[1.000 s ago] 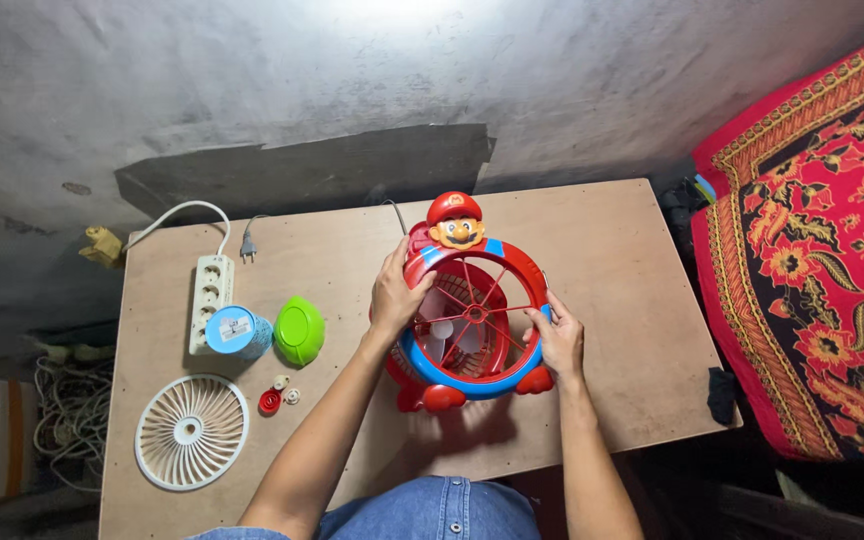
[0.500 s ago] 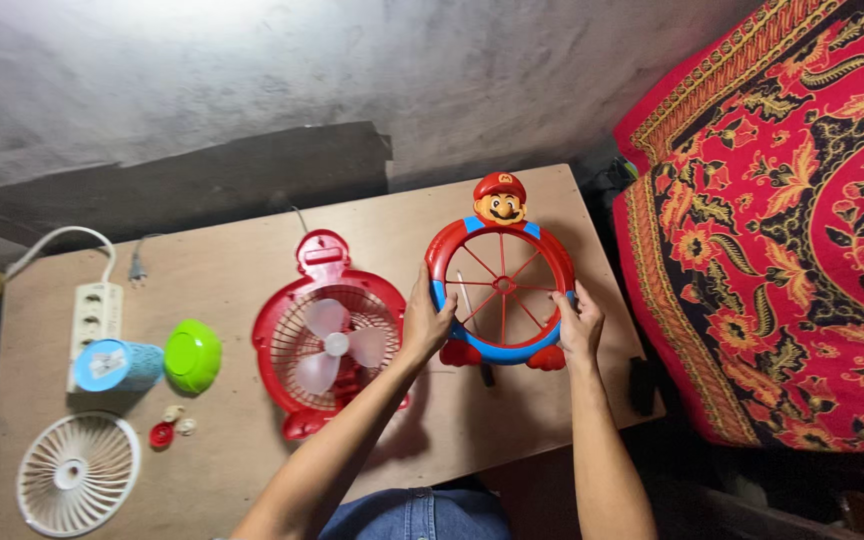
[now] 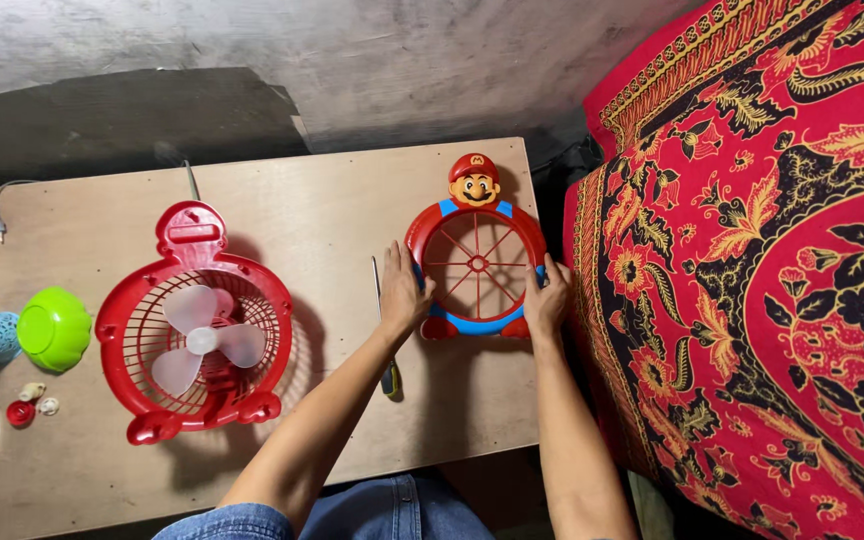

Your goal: The person uses a screwdriver to remove the central cap and then detaches the front grille and fan blades from a red electric fan. The components are placed on the table, and the person continues to unscrew parts of the fan housing.

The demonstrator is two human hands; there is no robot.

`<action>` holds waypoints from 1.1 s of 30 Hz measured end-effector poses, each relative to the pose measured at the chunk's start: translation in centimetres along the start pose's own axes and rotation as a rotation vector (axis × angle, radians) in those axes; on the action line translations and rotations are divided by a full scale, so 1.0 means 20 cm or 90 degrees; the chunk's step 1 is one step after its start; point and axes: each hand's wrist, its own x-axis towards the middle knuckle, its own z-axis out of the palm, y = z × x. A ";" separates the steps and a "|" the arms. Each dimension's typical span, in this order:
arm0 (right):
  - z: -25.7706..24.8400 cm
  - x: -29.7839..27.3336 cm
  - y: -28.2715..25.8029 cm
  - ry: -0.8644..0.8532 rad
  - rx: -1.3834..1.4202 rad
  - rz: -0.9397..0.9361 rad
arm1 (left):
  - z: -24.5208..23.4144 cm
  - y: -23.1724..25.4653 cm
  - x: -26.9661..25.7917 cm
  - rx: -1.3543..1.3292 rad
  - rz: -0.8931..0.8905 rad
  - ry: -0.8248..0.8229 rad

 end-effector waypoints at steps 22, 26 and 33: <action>-0.06 -0.08 -0.44 0.034 -0.066 -0.062 | -0.21 0.03 -0.02 0.063 0.051 -0.037; -0.02 -0.20 -0.85 -0.043 0.077 -0.128 | -0.52 0.02 -0.11 0.045 0.166 0.063; 0.11 -0.54 -1.60 -0.215 0.235 -0.156 | -1.12 -0.27 -0.37 0.027 0.189 0.153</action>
